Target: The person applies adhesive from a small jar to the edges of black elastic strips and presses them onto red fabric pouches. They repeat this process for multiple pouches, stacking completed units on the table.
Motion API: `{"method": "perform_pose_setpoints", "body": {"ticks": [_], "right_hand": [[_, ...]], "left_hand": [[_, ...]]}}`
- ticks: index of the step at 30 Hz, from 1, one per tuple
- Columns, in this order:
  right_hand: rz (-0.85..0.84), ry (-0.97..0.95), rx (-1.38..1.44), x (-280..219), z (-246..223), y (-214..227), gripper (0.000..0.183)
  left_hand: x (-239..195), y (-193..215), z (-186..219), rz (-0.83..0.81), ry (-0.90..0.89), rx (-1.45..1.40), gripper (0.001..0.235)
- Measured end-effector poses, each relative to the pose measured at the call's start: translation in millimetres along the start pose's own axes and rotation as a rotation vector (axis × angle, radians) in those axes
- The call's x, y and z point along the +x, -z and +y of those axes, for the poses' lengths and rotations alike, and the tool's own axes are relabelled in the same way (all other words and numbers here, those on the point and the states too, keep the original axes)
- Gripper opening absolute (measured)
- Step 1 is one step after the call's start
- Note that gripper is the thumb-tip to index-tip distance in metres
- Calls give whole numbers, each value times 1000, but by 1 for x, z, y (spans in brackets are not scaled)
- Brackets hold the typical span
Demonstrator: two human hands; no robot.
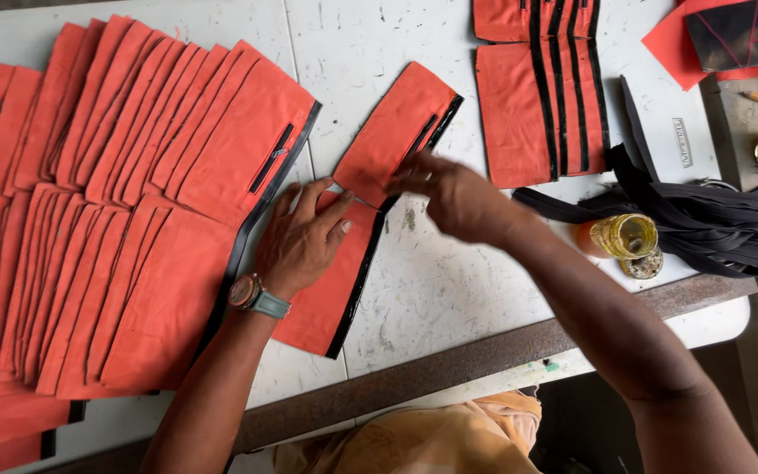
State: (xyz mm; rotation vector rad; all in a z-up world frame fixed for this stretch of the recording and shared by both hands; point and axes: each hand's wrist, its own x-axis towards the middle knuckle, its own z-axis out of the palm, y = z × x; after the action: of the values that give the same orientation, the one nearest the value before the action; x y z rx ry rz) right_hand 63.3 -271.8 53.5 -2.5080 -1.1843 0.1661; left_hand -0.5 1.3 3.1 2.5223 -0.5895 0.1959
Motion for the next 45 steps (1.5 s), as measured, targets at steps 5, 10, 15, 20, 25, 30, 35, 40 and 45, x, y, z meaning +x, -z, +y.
{"method": "perform_pose_setpoints", "body": {"ticks": [5, 10, 15, 20, 25, 30, 35, 40, 45], "right_hand": [[-149, -133, -240, -1, -32, -35, 55], [-95, -96, -332, -2, -34, -38, 42], [-31, -163, -251, -11, -49, -27, 32], [-51, -221, 116, -43, -93, -23, 61], [-83, 71, -103, -69, -152, -65, 65], [-47, 139, -429, -70, -173, -86, 68], [-131, 127, -520, -67, -182, -95, 61], [-172, 92, -477, -69, -179, -98, 64], [-180, 74, -402, -67, -177, -98, 59]], "left_hand": [[-6, -2, -1, -7, 17, 0, 40], [-4, -5, -2, -1, 23, 0, 39], [-11, -6, -4, 28, -24, 1, 38], [5, -8, -7, 63, -57, 9, 37], [8, -20, -12, 4, 79, 9, 38], [6, -23, -11, -1, 99, 16, 39], [7, -23, -11, -34, 115, 19, 41], [9, -26, -10, -59, 130, 23, 42], [8, -25, -12, -61, 129, 32, 41]]}}
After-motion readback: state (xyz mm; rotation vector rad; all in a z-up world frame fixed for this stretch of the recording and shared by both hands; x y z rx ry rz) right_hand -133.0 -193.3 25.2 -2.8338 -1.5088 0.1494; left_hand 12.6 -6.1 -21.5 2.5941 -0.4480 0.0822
